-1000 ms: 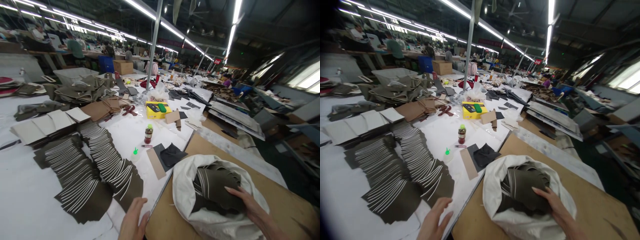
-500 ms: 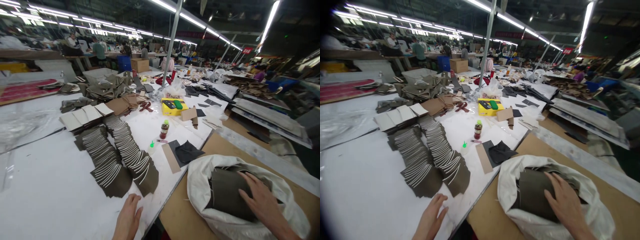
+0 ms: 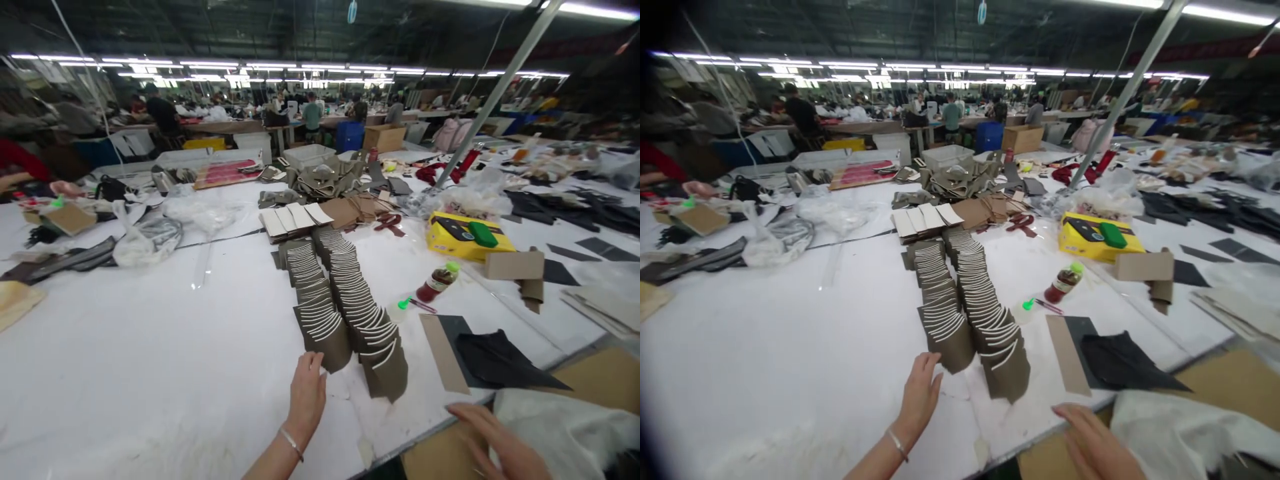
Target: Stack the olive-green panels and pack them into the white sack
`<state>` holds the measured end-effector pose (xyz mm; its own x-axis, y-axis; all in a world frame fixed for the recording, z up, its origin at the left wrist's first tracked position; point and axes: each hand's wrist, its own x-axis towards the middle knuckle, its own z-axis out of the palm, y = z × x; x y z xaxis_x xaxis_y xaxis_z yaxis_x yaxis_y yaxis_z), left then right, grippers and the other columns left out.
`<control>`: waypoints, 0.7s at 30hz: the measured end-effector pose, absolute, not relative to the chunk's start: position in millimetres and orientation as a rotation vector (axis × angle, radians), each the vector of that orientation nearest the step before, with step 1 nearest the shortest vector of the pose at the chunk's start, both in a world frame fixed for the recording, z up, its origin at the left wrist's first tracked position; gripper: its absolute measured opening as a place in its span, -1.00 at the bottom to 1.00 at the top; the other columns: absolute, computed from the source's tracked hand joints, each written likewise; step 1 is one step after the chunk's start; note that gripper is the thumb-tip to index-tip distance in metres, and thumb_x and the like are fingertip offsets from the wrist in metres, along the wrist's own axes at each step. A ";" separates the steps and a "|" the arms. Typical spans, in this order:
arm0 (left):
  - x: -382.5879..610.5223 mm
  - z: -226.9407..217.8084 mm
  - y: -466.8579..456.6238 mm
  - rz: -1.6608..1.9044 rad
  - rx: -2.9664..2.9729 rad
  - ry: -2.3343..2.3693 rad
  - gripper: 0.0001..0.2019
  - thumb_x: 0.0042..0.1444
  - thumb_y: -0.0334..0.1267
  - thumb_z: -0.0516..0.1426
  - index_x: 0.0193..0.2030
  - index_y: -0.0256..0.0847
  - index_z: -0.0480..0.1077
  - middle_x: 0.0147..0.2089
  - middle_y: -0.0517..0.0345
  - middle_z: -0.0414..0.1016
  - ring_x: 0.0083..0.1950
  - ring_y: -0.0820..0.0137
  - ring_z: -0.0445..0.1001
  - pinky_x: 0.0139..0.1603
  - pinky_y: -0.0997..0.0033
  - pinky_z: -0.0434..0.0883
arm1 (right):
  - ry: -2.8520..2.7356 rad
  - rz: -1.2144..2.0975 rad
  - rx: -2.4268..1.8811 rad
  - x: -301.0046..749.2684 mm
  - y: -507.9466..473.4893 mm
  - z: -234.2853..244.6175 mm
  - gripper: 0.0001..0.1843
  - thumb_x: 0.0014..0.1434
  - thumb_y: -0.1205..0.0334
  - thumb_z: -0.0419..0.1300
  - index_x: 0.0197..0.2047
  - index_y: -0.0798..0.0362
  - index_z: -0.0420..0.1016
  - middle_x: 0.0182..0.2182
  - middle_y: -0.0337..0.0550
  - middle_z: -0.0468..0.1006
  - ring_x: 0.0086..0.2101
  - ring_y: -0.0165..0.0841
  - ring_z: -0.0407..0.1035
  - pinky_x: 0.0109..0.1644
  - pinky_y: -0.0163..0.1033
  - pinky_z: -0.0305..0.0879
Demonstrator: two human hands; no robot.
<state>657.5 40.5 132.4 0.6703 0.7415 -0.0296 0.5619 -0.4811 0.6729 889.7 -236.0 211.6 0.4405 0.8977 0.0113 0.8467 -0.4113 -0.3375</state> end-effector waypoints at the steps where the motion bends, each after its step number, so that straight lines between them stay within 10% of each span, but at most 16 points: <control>1: 663.0 130.0 46.9 0.381 2.228 1.000 -0.58 0.16 -0.53 -0.03 0.16 -0.27 0.28 0.10 -0.04 0.32 0.15 0.27 0.29 0.23 0.23 0.29 | -1.568 0.371 -2.370 877.7 -214.8 212.0 -0.62 0.32 0.04 -0.02 0.13 -0.10 0.39 0.09 -0.13 0.45 0.07 -0.29 0.37 0.11 -0.20 0.38; 21: 732.8 88.5 58.4 0.417 2.438 1.279 -0.58 0.06 -0.58 0.09 0.08 -0.28 0.23 0.24 -0.09 0.24 0.26 0.09 0.18 0.22 -0.08 0.21 | -1.471 0.899 -2.053 900.3 -41.1 171.8 -0.71 0.25 0.27 -0.03 -0.04 0.01 0.43 -0.02 -0.06 0.44 0.01 -0.24 0.32 0.13 -0.08 0.27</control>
<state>732.8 58.4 88.5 0.5476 0.8315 0.0935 0.7268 -0.5280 0.4393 900.3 -41.1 171.8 0.2159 0.9457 -0.2430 0.6473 -0.3249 -0.6896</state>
